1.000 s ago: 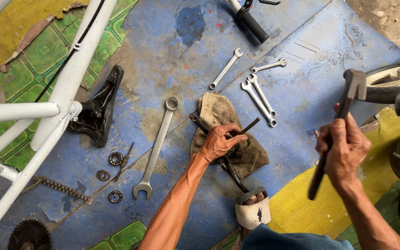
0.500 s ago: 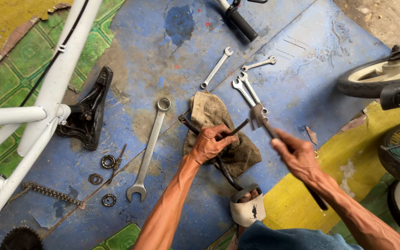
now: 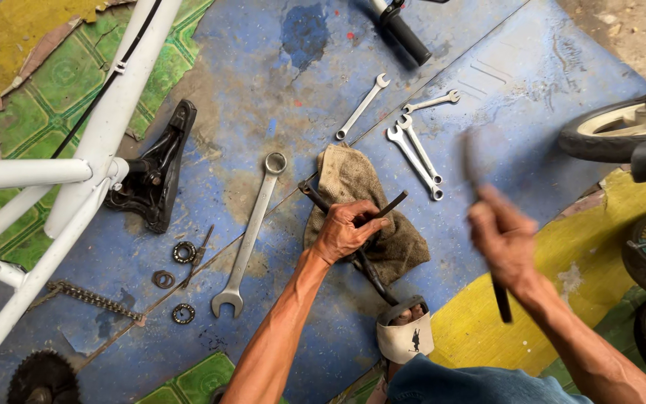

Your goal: The person assembles a bicycle crankset by hand, placing a chainring onto the crank arm and using a hammer to tap a metal pin into place to secure it. The person then uses a crank puller tool to tighten the assembly.

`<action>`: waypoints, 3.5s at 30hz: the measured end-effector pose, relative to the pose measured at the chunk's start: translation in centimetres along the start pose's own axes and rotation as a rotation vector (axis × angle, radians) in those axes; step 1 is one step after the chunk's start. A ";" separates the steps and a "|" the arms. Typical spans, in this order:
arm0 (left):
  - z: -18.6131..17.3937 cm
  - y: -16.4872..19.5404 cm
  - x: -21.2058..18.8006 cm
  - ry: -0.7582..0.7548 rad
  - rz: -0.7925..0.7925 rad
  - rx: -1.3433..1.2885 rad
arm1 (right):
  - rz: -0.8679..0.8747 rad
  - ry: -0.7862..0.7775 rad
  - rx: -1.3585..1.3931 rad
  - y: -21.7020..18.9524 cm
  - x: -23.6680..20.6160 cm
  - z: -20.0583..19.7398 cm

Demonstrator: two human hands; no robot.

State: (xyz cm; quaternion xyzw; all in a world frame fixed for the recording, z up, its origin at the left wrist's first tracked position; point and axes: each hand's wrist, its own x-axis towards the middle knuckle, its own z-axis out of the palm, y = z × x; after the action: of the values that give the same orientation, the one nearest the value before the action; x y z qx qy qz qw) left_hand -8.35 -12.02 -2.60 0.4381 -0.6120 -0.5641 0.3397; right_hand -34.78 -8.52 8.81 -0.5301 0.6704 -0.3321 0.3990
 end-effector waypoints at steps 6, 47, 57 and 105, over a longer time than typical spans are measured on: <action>-0.6 -0.2 -1.7 0.146 0.210 0.002 | 0.105 -0.048 -0.153 -2.0 -0.4 0.3; -0.8 -1.5 -9.1 0.658 -0.037 -0.093 | -0.090 -0.326 -0.398 -7.5 -3.6 7.2; 1.2 -1.8 -9.9 0.881 -0.157 -0.523 | -0.185 -0.438 -0.437 -9.3 -3.7 7.6; 1.2 -1.4 -13.5 0.896 -0.159 -0.323 | -0.788 -0.769 -0.807 -13.2 -0.7 13.1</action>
State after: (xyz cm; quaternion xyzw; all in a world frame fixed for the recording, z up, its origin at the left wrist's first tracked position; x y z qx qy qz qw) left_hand -4.05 0.88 -3.07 0.6251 -0.2743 -0.4319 0.5895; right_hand -17.20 -10.97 14.36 -0.9223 0.3092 0.0355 0.2292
